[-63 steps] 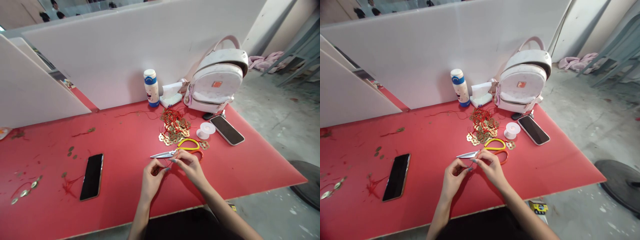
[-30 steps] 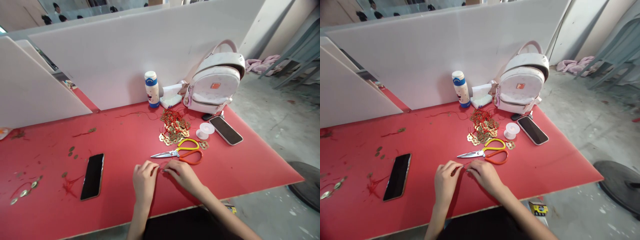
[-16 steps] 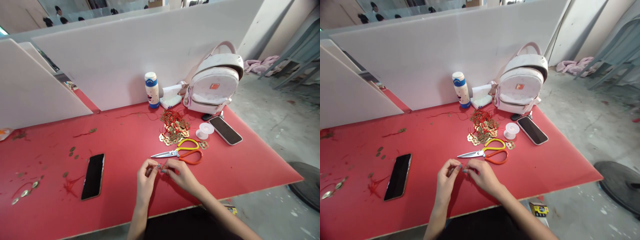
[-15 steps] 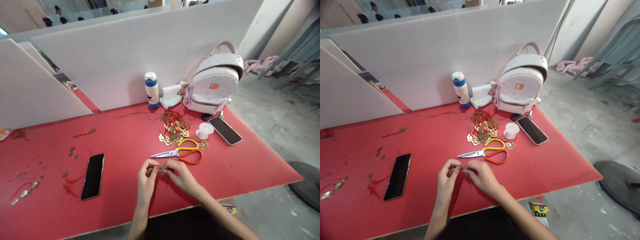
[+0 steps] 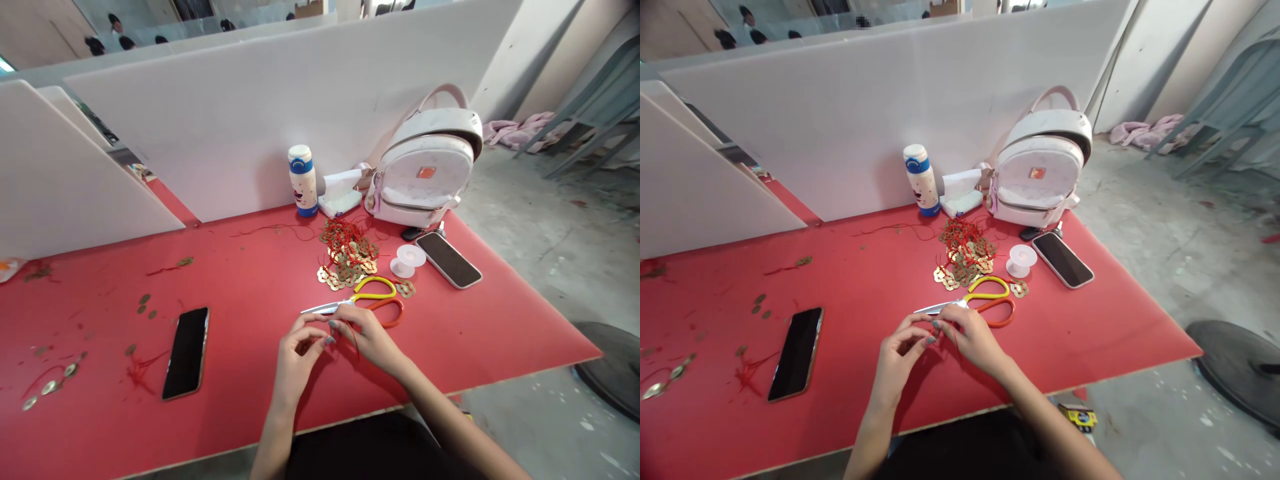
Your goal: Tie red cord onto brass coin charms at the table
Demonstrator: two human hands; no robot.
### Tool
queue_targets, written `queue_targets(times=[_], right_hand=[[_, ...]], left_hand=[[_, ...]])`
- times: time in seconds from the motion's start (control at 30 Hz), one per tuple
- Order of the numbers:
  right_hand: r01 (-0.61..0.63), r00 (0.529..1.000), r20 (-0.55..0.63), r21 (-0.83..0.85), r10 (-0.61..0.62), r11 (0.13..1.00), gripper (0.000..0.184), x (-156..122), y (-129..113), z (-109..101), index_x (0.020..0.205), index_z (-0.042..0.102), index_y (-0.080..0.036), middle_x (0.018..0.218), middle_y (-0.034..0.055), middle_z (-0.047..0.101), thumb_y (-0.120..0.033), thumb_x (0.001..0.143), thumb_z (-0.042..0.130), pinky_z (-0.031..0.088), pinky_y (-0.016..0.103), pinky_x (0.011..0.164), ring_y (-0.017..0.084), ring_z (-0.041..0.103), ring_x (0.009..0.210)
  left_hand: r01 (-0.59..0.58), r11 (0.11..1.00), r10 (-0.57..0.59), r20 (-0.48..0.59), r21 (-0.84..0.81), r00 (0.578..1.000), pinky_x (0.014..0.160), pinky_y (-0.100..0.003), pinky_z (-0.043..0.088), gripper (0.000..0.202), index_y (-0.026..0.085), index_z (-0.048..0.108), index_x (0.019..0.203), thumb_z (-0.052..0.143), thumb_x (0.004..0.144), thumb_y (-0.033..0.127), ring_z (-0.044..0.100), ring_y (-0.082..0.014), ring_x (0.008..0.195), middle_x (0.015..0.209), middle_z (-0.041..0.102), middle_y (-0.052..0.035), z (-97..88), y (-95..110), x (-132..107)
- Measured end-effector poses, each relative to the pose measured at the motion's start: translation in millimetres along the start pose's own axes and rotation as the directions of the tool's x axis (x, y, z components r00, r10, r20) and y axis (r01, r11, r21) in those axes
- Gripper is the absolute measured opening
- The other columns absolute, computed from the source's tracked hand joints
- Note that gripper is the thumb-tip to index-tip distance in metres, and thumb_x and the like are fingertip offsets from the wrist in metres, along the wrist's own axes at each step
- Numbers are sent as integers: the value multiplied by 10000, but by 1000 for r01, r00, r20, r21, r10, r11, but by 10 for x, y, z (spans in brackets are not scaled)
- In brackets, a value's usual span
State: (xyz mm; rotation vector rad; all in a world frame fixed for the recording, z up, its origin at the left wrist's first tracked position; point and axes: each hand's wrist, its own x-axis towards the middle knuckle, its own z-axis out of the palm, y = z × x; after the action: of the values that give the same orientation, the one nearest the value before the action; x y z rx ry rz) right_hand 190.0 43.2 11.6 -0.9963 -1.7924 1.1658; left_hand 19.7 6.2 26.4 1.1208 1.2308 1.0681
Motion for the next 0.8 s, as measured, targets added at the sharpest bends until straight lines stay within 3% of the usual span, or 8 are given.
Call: queue_targets(times=[0.07,0.17,0.23,0.33,0.47,0.53,0.63,0.8], right_hand=[[-4,1000,7,117,3,993,365,-10,68,67,732,590,-175,707,23,601,-377,1003,454,426,269,690,162,558,691],[-54,997,60,178,44,983,397,-84,111,217,721,567,-171,677,16,588,-416,1004,434,424,255,643,153,550,652],[-69,991,124,152,50,986,369,-159,80,317,728,561,-173,688,15,589,-386,1002,437,421,248,629,146,544,640],[-46,985,173,149,20,988,312,-245,-7,402,771,581,-181,721,17,607,-295,1007,412,443,254,660,145,556,650],[39,998,-45,138,-33,990,301,-226,-47,347,813,612,-196,871,57,592,-312,1008,413,476,304,774,186,573,822],[49,989,-143,139,-29,989,322,-188,-20,290,800,626,-201,1007,81,574,-336,1009,422,470,339,871,211,570,964],[50,983,-184,153,-21,987,338,-155,31,229,787,632,-205,1134,92,552,-352,1011,427,454,375,941,231,551,1061],[44,989,-143,93,-30,995,326,-168,33,167,789,618,-200,1008,72,525,-330,1014,422,473,343,839,198,545,917]], left_hand=[[71,977,-79,-33,-200,996,628,-256,500,211,162,722,666,776,724,358,617,-141,684,1085,689,-93,19,-19,1],[114,921,-181,-150,-372,972,582,-254,493,250,163,733,676,844,602,375,582,-123,574,878,744,-79,45,-69,34],[95,946,-176,-244,-309,954,602,-259,499,234,165,749,702,835,593,354,594,-139,580,736,735,-58,54,-109,65],[17,1000,-18,-323,-6,946,699,-283,513,140,174,758,725,743,697,310,652,-188,718,760,741,-63,54,-157,94],[-53,939,161,-298,339,941,746,-302,498,137,190,749,759,644,781,276,658,-215,798,824,742,-64,44,-192,88],[-36,928,142,-264,370,954,731,-299,498,150,190,743,794,623,801,279,661,-216,791,838,743,-64,41,-201,81],[5,954,57,-199,299,978,723,-300,513,180,175,736,819,605,815,299,677,-222,782,838,748,-73,39,-209,84],[49,973,-13,-156,225,988,741,-314,532,218,159,741,848,610,813,329,697,-242,814,863,759,-93,25,-217,93]])
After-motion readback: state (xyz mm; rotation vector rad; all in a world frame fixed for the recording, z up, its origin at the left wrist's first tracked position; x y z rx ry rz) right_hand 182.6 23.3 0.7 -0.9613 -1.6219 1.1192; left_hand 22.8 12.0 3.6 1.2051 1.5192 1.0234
